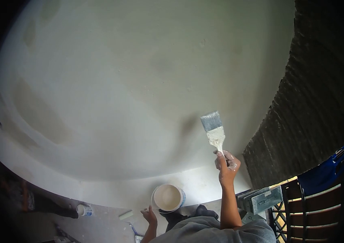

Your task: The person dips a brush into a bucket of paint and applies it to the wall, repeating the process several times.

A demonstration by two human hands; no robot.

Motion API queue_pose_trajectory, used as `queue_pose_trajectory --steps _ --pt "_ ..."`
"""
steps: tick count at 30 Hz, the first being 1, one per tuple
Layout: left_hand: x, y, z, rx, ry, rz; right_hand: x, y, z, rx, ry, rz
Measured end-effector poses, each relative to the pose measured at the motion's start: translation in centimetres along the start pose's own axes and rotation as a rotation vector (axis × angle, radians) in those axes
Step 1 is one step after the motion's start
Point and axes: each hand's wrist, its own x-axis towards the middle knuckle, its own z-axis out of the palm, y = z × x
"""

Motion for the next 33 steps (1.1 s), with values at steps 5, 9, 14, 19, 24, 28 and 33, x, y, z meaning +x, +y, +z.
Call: queue_pose_trajectory --steps 5,9,14,19,24,28,33 --pt "3.6 8.6 -0.2 -0.037 0.052 0.320 -1.1 1.2 -0.6 0.018 0.094 0.054" --pt "4.4 21.5 1.5 -0.206 -0.282 0.458 -2.1 1.5 -1.6 0.019 0.183 0.085" --pt "0.9 30.2 5.1 -0.321 -0.507 0.639 -2.7 1.9 -3.9 -0.006 0.240 0.062" --pt "-2.4 30.1 6.1 -0.252 -0.647 0.770 -3.2 1.7 -5.7 -0.068 0.216 0.064" --pt "-1.3 24.0 3.0 -0.022 -0.575 0.872 -3.8 2.7 -6.1 -0.166 0.041 0.160" --pt "1.4 17.5 -2.9 0.110 -0.504 0.580 -4.9 5.3 -5.2 -0.383 -0.276 0.388" --pt "0.9 10.2 -10.3 0.049 -0.343 0.360 -6.4 11.6 -1.5 -0.682 -0.827 0.414"
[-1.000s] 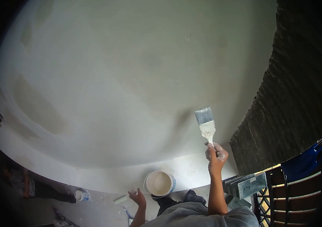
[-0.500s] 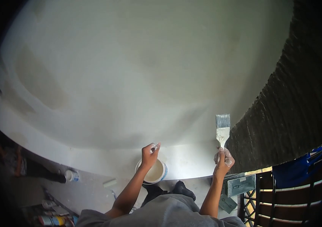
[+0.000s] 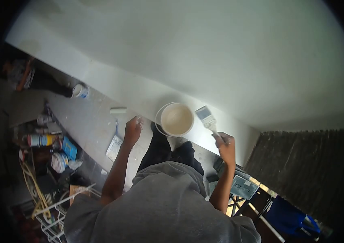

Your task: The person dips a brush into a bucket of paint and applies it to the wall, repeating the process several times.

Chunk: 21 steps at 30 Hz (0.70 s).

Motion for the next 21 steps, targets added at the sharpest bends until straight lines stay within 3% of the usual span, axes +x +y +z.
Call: queue_pose_trajectory --steps 3,9,11,12,17,19,21 --pt "-4.1 -0.6 -2.0 -0.028 0.037 -0.142 3.4 1.3 4.7 -0.114 -0.285 0.012" --pt "-10.0 -4.0 -3.8 0.086 0.077 -0.211 11.0 7.0 17.1 -0.536 -0.389 -0.044" --pt "-11.5 -6.1 -3.8 0.111 0.029 -0.238 15.0 13.1 21.8 -0.886 -0.514 -0.187" --pt "-11.8 -6.4 -3.9 0.133 0.030 -0.260 14.5 9.8 21.7 -0.850 -0.491 -0.105" --pt "-11.0 -4.3 -5.8 0.163 0.006 -0.369 15.4 7.9 24.4 -0.883 -0.411 0.031" --pt "-10.5 -3.4 -7.2 0.143 0.046 -0.371 19.7 16.5 27.1 -0.992 -0.537 -0.173" --pt "-9.9 -3.8 -8.2 0.126 0.034 -0.421 18.1 12.8 27.0 -0.780 -0.371 -0.156"
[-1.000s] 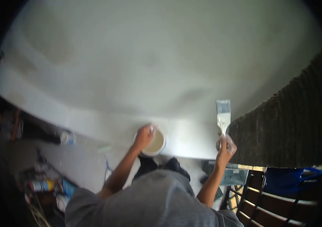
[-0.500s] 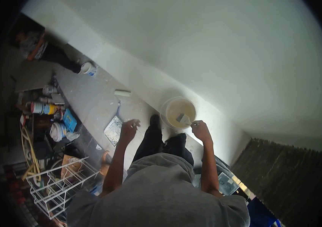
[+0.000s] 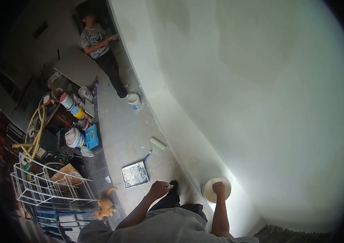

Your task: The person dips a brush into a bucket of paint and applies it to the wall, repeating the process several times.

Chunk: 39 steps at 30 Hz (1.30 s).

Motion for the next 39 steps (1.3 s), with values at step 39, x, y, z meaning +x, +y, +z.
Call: queue_pose_trajectory --steps 39 --pt "11.2 -4.5 -12.6 -0.146 -0.084 0.329 -5.1 -25.5 -8.6 0.567 0.275 -0.244"
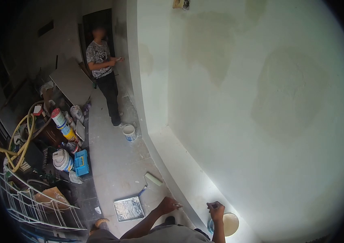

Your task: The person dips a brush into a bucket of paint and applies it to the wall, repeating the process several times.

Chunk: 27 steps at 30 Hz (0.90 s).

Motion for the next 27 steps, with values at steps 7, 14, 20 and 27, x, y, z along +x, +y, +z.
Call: queue_pose_trajectory --steps 7,14,20,27 --pt "-1.9 -1.2 -0.7 -0.067 0.104 -0.046 -1.2 -3.1 2.8 -0.009 -0.168 -0.079" --pt "-1.0 -1.8 1.1 -0.480 0.107 -0.202 -3.1 -5.5 4.7 0.127 -0.406 -0.208" --pt "-0.1 -1.6 2.9 -0.520 0.109 -0.042 -6.2 -8.0 4.8 -0.011 -0.439 -0.063" --pt "-1.4 -1.4 4.3 -0.508 0.107 -0.053 -8.9 -7.6 3.8 -0.046 -0.432 -0.052"
